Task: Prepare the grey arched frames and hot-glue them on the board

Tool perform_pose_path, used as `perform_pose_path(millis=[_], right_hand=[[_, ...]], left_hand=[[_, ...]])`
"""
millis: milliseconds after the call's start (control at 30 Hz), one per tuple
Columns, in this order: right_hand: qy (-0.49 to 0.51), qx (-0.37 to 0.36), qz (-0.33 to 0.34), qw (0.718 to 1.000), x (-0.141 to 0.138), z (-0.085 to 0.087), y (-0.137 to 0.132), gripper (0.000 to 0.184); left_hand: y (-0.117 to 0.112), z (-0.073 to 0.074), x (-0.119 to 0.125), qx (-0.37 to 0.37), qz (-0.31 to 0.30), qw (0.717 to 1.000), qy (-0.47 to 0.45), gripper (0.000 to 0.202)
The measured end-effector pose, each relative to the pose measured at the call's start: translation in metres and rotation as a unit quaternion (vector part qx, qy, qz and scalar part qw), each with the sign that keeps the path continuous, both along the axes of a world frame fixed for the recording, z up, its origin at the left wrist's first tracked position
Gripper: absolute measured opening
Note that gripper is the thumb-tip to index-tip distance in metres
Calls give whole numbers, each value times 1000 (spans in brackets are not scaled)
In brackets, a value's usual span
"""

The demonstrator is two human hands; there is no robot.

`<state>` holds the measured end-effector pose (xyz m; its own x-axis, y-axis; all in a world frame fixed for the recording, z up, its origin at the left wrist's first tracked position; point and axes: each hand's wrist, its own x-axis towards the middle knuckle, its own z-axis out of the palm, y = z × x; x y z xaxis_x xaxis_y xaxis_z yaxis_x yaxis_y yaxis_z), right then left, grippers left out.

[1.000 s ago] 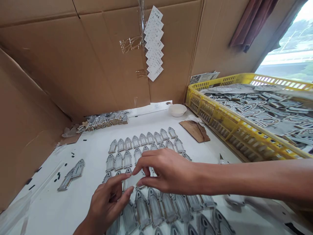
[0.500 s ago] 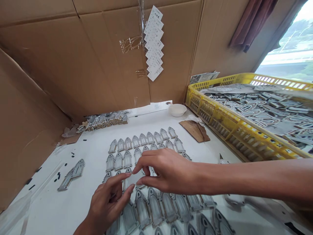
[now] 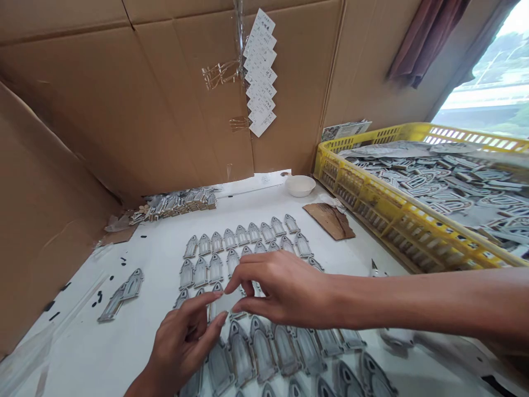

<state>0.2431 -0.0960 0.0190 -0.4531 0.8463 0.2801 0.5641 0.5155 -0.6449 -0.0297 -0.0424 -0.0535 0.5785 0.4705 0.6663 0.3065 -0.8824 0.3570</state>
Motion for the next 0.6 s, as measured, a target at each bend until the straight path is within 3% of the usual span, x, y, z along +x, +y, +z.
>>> perform_pose_path(millis=[600], right_hand=[[-2,-5,-4,1000,0,3,-1,22]], left_hand=[[0,2,-1,-24,-4,1000,4,27]])
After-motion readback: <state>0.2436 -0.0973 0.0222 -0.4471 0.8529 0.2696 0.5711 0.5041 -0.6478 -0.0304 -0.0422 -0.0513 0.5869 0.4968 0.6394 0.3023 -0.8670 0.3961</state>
